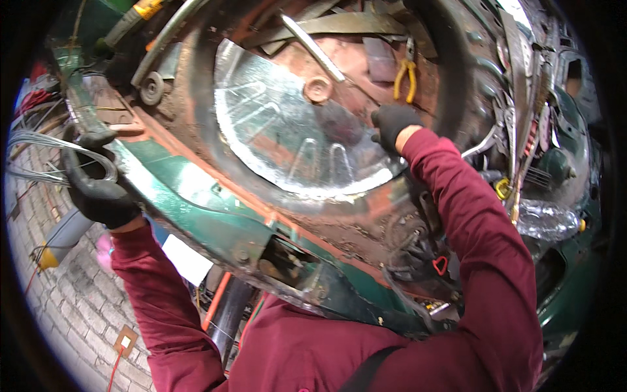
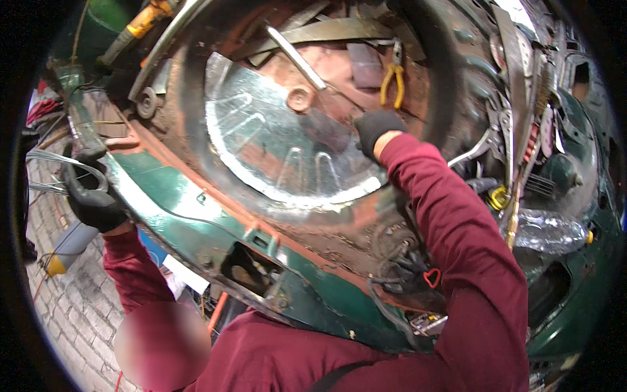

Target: The person uses a hammer and a metal rod to tap and shape a section of a car's inner metal panel. They briefly remove and put on glasses, then continue hammering the panel.

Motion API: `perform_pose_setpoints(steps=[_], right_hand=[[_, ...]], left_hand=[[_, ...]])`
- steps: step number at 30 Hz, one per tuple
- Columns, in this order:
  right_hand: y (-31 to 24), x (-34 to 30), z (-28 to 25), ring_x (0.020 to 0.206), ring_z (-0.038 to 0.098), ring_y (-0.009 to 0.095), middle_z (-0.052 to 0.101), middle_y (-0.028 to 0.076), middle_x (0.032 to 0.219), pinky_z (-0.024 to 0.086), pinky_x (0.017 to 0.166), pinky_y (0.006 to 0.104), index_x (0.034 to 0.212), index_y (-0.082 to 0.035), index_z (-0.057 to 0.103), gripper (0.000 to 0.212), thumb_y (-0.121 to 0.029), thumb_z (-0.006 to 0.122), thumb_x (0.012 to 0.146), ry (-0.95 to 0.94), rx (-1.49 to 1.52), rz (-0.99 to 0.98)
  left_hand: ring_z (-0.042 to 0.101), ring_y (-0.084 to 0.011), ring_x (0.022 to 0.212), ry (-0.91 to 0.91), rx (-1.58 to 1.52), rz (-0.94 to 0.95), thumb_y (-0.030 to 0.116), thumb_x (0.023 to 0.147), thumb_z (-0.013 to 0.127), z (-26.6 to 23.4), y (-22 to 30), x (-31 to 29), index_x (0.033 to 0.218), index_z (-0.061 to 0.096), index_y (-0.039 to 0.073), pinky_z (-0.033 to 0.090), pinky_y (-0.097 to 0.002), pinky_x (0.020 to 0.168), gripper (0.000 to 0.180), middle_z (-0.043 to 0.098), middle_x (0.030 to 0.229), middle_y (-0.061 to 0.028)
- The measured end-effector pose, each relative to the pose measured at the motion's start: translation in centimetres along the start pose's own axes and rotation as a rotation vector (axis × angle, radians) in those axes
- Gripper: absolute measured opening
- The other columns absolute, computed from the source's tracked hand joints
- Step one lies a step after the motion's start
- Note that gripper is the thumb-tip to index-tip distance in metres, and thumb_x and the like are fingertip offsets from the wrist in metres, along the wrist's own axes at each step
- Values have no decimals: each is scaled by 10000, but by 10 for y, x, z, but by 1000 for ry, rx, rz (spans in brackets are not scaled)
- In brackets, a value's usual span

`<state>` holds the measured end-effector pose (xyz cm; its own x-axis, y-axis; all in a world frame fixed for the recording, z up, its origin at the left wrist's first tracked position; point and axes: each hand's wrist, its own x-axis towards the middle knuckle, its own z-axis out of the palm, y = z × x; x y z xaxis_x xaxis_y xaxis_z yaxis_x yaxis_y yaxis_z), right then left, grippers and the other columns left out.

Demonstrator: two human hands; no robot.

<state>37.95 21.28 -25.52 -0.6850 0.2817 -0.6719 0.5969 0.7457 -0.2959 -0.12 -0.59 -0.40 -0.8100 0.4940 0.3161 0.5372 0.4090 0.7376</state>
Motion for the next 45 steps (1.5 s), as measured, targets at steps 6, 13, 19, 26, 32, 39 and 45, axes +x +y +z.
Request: perform_pose_setpoints(steps=[6, 13, 19, 26, 32, 39, 45], right_hand=[[42, -22, -4, 1164, 747, 356, 786, 174, 1217, 582, 1015, 461, 1175, -122, 827, 567, -565, 864, 823, -345, -171, 156], [10, -25, 24, 1114, 768, 340, 804, 154, 1159, 597, 966, 448, 1134, -119, 836, 623, -609, 901, 755, -317, -185, 198], [10, -17, 32, 1057, 787, 334, 810, 165, 1106, 612, 932, 448, 1093, -113, 849, 589, -525, 967, 688, -288, -56, 278], [16, -16, 44, 1152, 773, 296, 795, 124, 1239, 612, 970, 460, 1201, -160, 826, 572, -519, 931, 768, -269, -63, 361], [25, -11, 62, 1158, 767, 313, 790, 142, 1237, 614, 961, 465, 1187, -144, 824, 429, -416, 836, 856, -201, -62, 371], [13, -28, 20, 1172, 757, 342, 780, 167, 1246, 604, 977, 488, 1202, -125, 818, 294, -217, 631, 995, -296, -44, 243], [13, -16, 43, 1177, 758, 331, 778, 142, 1270, 605, 983, 479, 1234, -135, 812, 318, -198, 593, 1011, -253, -9, 386]], left_hand=[[706, -206, 994, -61, 100, 107, 194, 1118, 431, -12, -13, 6, 1283, 631, -56, 573, -311, 894, 361, 748, 1114, -117], [675, -145, 894, -95, 305, 252, 218, 1140, 382, -6, -7, 2, 1408, 572, -70, 538, -262, 833, 437, 757, 1044, -95], [668, -121, 859, -43, 186, 133, 208, 1136, 389, -5, -4, 1, 1414, 585, -52, 511, -236, 752, 428, 768, 1023, -87], [704, -155, 922, -70, 467, 367, 178, 1110, 420, -3, -3, -2, 1431, 576, -55, 559, -262, 841, 426, 762, 1066, -90], [711, -158, 959, -69, 85, 140, 70, 1049, 507, -12, -12, 6, 1415, 586, -67, 573, -282, 846, 399, 755, 1084, -79], [704, -184, 985, -46, 244, 232, 167, 1115, 455, -9, -15, 5, 1499, 536, -38, 562, -281, 855, 442, 752, 1127, -101], [714, -201, 1012, -69, 61, 84, 208, 1129, 429, -9, -11, 5, 1493, 531, -46, 575, -316, 903, 456, 746, 1140, -107]])
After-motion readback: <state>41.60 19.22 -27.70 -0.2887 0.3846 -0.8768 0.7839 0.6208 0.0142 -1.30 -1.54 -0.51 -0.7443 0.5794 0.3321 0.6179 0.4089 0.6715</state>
